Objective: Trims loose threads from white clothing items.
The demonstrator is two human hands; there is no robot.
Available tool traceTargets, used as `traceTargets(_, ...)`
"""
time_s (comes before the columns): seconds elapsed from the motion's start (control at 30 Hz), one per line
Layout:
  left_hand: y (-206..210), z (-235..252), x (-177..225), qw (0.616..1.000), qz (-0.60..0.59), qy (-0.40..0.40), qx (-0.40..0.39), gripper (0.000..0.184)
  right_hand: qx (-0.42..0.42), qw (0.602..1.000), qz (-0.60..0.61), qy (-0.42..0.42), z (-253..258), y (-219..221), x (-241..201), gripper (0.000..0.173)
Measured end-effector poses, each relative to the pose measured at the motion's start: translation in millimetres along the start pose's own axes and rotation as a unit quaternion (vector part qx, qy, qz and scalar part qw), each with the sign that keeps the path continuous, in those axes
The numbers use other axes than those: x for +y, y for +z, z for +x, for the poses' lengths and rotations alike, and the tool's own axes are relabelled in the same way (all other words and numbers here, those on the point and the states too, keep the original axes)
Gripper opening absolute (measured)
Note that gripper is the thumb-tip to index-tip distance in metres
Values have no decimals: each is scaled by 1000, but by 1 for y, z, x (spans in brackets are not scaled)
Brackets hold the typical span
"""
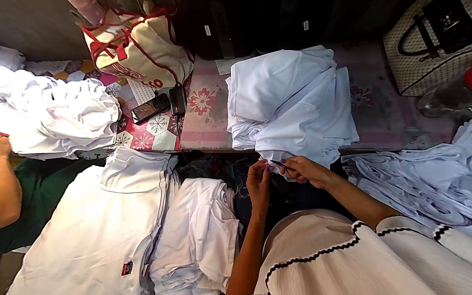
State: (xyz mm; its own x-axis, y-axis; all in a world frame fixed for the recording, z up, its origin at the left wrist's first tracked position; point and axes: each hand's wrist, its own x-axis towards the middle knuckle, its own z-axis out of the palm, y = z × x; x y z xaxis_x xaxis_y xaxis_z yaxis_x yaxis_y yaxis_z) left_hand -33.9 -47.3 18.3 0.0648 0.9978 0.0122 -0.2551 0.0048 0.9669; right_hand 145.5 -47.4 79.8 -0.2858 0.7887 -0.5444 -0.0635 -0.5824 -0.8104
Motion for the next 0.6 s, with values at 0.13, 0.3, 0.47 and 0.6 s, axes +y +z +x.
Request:
traceTargets(0.13, 6, 4, 0, 998, -31, -45, 18, 44, -3, 1000, 2, -15, -6, 2, -7, 37)
traceTargets(0.3, 7, 12, -12, 998, 44, -5, 38, 5, -11, 999, -7, -34, -7, 6, -5, 34)
traceTargets(0.47, -11, 7, -8, 995, 82, -63, 0, 5, 4, 999, -3, -41, -13, 3, -1, 38)
traceTargets(0.6, -23, 2, -1, 989, 60, -132, 20, 18, 170, 926, -255, -219, -23, 12, -14, 29)
